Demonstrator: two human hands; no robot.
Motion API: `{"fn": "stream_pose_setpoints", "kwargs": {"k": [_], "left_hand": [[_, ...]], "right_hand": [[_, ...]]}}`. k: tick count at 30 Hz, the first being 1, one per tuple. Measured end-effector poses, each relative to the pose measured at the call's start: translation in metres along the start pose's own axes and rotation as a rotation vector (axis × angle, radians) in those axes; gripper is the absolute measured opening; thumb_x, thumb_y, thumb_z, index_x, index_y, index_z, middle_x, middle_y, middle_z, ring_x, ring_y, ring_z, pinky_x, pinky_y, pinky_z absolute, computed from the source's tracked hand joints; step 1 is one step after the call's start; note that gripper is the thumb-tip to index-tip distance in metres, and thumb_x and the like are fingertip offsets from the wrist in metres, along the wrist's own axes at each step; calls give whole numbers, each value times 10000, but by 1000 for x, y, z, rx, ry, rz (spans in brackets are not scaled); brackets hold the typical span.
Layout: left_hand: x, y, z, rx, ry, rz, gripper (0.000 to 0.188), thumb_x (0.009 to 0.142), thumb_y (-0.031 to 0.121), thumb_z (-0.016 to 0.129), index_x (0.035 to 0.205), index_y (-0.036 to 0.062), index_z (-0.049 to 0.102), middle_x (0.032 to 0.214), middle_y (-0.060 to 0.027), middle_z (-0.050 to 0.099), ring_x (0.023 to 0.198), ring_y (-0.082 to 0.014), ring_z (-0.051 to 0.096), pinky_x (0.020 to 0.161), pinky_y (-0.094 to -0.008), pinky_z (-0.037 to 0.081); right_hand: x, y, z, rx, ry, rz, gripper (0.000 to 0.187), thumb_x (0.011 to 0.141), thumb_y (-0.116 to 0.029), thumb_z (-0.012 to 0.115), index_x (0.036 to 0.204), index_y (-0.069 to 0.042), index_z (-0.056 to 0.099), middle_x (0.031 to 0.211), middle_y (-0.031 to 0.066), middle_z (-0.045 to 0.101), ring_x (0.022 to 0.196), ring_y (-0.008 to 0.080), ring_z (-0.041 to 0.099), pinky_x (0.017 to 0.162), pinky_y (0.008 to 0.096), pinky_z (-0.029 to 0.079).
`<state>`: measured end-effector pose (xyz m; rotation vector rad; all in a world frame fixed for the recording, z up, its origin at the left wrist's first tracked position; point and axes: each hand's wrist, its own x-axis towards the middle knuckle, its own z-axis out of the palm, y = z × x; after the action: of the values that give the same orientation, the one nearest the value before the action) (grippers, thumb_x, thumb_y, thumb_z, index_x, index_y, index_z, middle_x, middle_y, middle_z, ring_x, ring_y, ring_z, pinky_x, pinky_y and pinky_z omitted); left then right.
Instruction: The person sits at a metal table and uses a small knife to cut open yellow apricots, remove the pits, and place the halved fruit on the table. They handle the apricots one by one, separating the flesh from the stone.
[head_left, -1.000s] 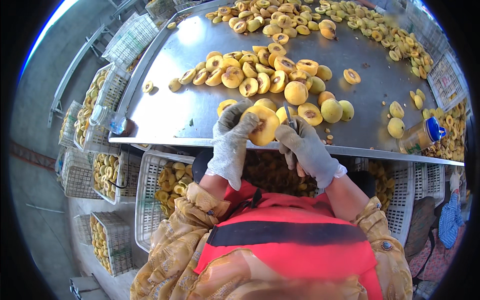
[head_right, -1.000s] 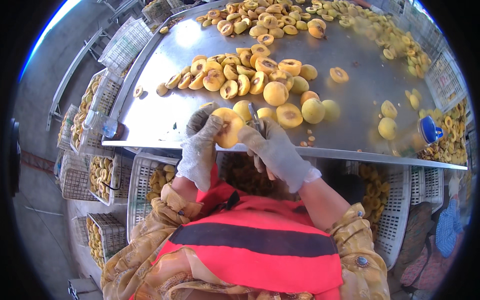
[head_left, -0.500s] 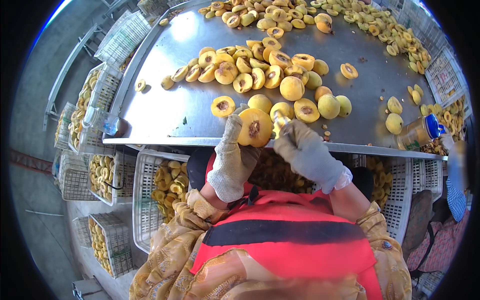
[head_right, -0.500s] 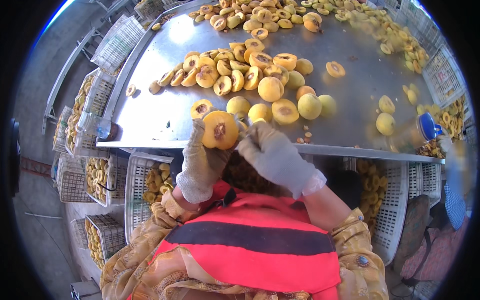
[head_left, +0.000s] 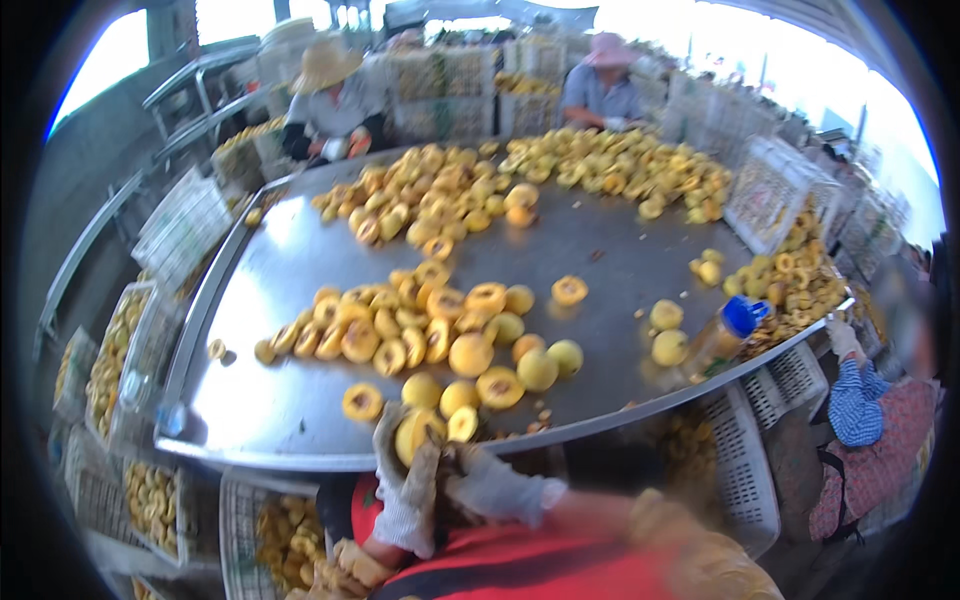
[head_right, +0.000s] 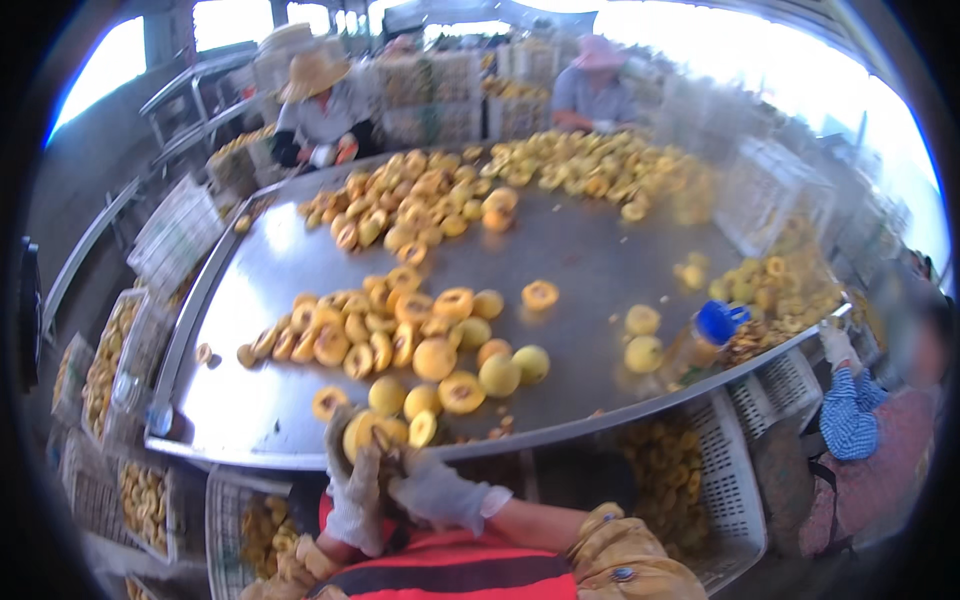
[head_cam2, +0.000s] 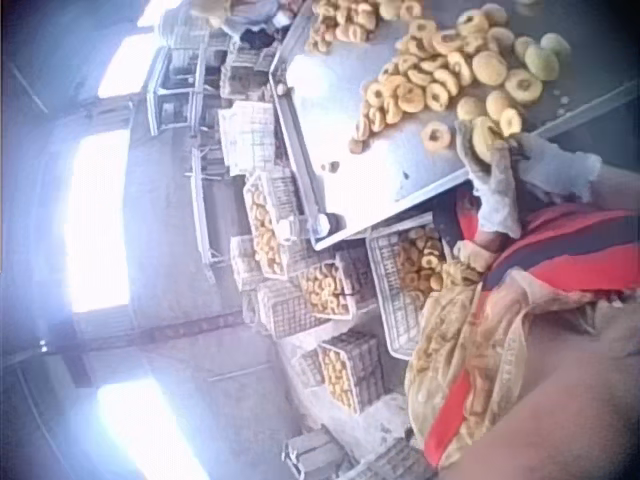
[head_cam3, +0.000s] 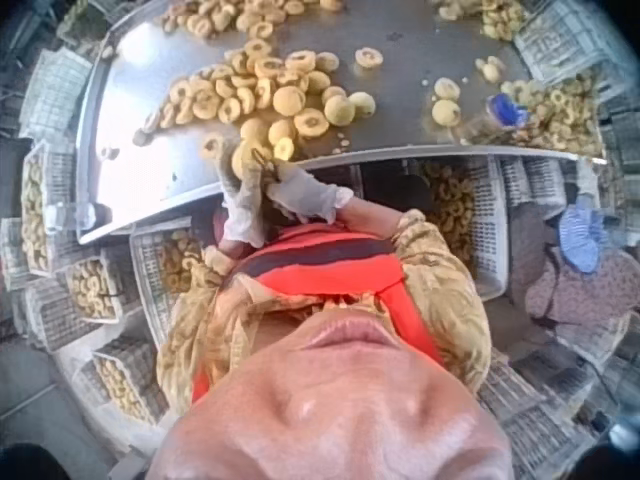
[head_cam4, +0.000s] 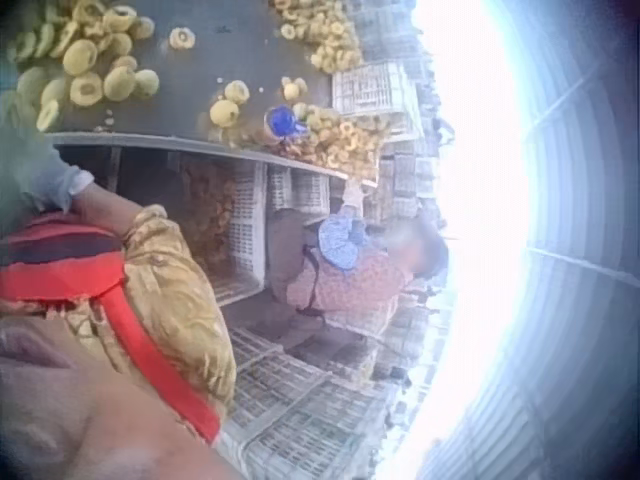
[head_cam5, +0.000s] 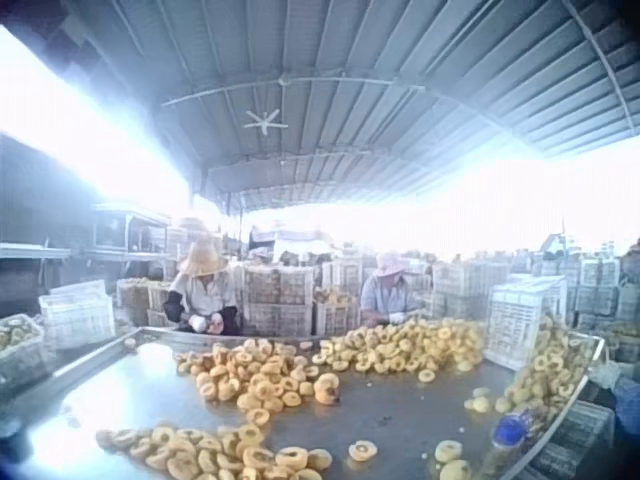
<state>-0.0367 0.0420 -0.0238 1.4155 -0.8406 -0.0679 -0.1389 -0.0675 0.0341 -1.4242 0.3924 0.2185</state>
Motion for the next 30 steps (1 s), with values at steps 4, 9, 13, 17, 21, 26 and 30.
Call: {"fn": "stream_pose_setpoints", "kwargs": {"k": [4, 9, 13, 17, 21, 26, 30], "left_hand": [[3, 32, 22, -207, -13, -136, 560, 908, 127, 584, 1400, 42, 330, 1351, -127, 421, 1234, -244, 434, 1050, -374, 351], [13, 6, -2, 37, -99, -65, 426, 924, 146, 582, 1314, 22, 465, 1293, -112, 502, 1106, -214, 540, 937, -330, 458], [29, 35, -16, -15, -254, -319, 339, 899, 174, 611, 1162, -36, 577, 1265, -137, 558, 1109, -205, 551, 977, -327, 432], [19, 9, -2, -3, -58, -184, 369, 903, 148, 613, 1220, -27, 542, 1306, -134, 527, 1157, -211, 521, 1004, -338, 411], [10, -3, 9, 15, 69, -54, 392, 857, 112, 659, 1199, -28, 528, 1231, -162, 525, 1156, -272, 506, 1013, -373, 390], [11, 2, 9, 122, 17, 35, 378, 837, 101, 670, 1177, -11, 548, 1191, -166, 549, 1109, -288, 538, 975, -377, 423], [30, 16, -7, 154, -239, 302, 304, 822, 82, 671, 1106, 0, 600, 1069, -141, 610, 986, -283, 606, 891, -373, 480]], "right_hand": [[22, 36, -3, -339, 292, -606, 283, 895, -105, 500, 1161, -15, 458, 707, 111, 598, 502, 175, 570, 464, 315, 468], [31, 51, -1, -128, 97, -342, 210, 902, -137, 504, 1067, -12, 474, 676, 105, 572, 473, 167, 548, 425, 319, 442], [-22, -15, 5, 13, -40, 61, 148, 902, -148, 496, 993, -34, 471, 604, 82, 516, 415, 149, 497, 356, 302, 370], [-4, 7, 12, 57, 58, -31, 199, 900, -176, 514, 1036, -34, 482, 601, 84, 530, 397, 161, 489, 358, 303, 376], [3, 8, 10, 110, -12, 71, 253, 842, -41, 509, 1089, -39, 451, 600, 77, 503, 373, 165, 474, 311, 305, 372], [4, 11, 8, 73, -11, 25, 195, 854, -105, 501, 1029, -27, 473, 607, 72, 510, 356, 165, 475, 299, 315, 386], [-24, -19, 0, -16, -101, 81, 150, 866, -196, 504, 960, -80, 488, 595, 25, 474, 363, 127, 434, 308, 289, 350]]}}
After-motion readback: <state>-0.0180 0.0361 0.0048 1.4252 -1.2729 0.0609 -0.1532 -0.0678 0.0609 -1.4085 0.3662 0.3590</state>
